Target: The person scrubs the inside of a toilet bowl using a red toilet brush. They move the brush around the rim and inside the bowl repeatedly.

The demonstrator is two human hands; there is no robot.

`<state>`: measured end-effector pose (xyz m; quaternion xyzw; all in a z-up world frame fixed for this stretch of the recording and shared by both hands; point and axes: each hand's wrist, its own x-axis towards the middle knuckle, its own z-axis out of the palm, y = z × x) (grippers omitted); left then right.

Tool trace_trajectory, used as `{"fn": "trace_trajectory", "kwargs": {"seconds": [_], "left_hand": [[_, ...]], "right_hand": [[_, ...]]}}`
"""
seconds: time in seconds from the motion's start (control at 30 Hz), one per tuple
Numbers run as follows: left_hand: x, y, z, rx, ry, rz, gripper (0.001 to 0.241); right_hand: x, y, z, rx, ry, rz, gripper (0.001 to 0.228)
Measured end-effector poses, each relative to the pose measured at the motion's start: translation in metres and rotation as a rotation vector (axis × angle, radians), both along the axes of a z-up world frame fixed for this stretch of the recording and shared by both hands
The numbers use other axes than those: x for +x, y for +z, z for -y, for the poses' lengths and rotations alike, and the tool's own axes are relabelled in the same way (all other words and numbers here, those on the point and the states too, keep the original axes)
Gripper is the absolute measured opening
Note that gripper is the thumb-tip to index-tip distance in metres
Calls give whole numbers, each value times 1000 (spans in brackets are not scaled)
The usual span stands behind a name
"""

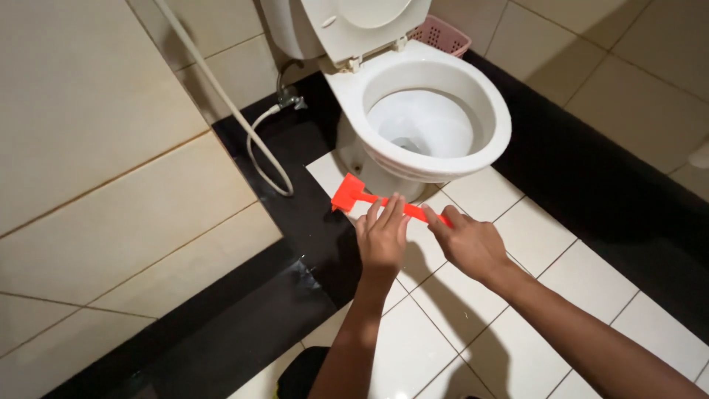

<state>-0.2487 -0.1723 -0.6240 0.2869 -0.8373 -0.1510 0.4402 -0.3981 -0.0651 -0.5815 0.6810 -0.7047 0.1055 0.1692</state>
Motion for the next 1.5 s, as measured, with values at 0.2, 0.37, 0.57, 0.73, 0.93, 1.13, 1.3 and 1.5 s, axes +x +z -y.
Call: {"fn": "trace_trajectory", "kwargs": {"seconds": [0.2, 0.37, 0.57, 0.73, 0.93, 1.13, 1.3, 1.5], "left_hand": [[-24, 18, -6, 49, -27, -25, 47], [-28, 42, -5, 16, -101, -7, 46], [-40, 59, 1, -27, -190, -36, 49], [-49, 60, 8, 1, -251, -18, 53], [-50, 60, 25, 43, -231, -9, 49], [-47, 59, 51, 58, -204, 63, 46], [-46, 55, 62, 35, -203, 62, 45], [-52, 56, 65, 61, -216, 36, 45]], "right_hand": [[-3, 30, -13, -56, -127, -7, 47], [-4, 44, -16, -104, -172, -16, 48], [-6, 62, -15, -141, -240, -37, 43], [-17, 59, -11, -110, -268, -17, 46], [-16, 66, 10, 0, -228, 92, 49], [-9, 68, 34, 61, -219, 85, 57], [2, 77, 42, 145, -276, 159, 58], [-6, 72, 48, 109, -236, 141, 55]]}}
